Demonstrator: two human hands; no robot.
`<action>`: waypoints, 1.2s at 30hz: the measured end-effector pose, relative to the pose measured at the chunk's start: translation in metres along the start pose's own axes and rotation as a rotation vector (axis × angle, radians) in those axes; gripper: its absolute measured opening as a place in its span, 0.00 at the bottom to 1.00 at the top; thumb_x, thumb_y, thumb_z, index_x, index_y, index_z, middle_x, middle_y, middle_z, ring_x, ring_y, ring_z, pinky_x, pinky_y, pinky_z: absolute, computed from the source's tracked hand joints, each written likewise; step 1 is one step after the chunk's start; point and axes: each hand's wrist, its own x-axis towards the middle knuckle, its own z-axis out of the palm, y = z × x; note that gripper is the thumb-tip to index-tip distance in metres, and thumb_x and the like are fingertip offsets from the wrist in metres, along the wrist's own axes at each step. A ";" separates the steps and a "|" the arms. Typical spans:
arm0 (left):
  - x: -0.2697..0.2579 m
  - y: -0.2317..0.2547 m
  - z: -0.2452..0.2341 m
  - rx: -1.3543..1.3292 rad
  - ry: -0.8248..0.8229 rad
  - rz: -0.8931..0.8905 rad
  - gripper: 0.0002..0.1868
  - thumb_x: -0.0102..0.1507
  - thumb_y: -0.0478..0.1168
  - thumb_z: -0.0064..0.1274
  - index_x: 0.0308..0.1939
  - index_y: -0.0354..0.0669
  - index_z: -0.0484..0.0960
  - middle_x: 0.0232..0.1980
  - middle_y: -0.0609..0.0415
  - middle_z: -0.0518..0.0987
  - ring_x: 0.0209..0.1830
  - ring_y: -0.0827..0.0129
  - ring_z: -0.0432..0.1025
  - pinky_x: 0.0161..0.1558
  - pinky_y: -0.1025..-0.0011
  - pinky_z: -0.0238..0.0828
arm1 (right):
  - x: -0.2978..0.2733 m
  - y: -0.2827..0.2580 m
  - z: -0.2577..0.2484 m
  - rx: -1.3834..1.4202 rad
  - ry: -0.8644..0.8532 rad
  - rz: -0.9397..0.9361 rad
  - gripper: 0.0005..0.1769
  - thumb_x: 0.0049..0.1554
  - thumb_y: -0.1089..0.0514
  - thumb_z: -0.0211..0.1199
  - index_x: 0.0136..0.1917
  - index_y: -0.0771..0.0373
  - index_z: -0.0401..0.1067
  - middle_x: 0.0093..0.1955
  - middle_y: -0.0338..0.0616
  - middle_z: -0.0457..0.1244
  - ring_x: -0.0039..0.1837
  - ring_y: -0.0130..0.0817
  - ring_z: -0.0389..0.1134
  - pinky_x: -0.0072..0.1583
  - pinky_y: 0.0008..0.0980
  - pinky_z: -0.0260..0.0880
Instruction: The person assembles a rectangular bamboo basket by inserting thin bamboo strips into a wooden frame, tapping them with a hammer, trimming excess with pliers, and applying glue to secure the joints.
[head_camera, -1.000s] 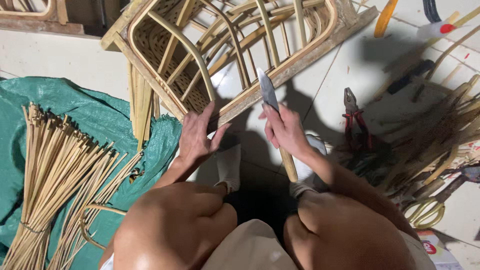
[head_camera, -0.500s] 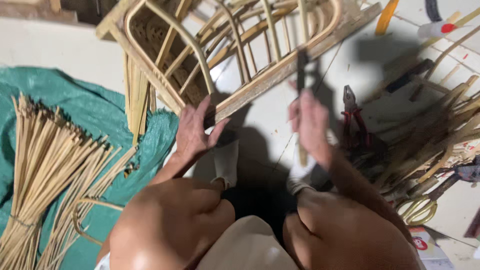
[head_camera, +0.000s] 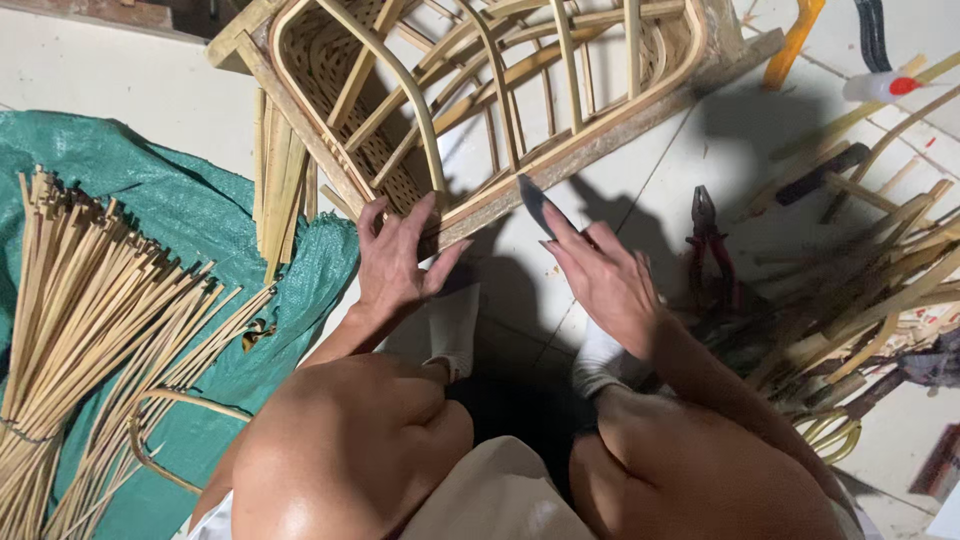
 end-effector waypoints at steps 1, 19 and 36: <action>0.000 -0.001 0.000 0.005 0.002 0.003 0.39 0.66 0.55 0.67 0.69 0.31 0.69 0.32 0.54 0.74 0.35 0.67 0.70 0.70 0.52 0.55 | 0.000 0.001 0.001 0.019 -0.010 0.033 0.32 0.62 0.54 0.67 0.78 0.54 0.64 0.38 0.43 0.59 0.29 0.34 0.63 0.32 0.41 0.69; 0.002 0.000 -0.003 -0.004 -0.002 0.014 0.36 0.67 0.53 0.66 0.67 0.31 0.69 0.38 0.52 0.78 0.37 0.64 0.70 0.70 0.54 0.55 | 0.024 -0.006 -0.025 0.475 0.207 -0.077 0.24 0.69 0.56 0.58 0.73 0.69 0.61 0.46 0.49 0.67 0.37 0.29 0.70 0.34 0.23 0.73; 0.003 0.002 -0.002 -0.044 -0.011 0.000 0.36 0.66 0.54 0.67 0.65 0.30 0.72 0.33 0.54 0.77 0.35 0.66 0.72 0.71 0.52 0.55 | 0.024 -0.003 0.034 0.896 -0.108 0.493 0.17 0.70 0.55 0.45 0.56 0.67 0.71 0.26 0.39 0.60 0.21 0.21 0.56 0.24 0.26 0.55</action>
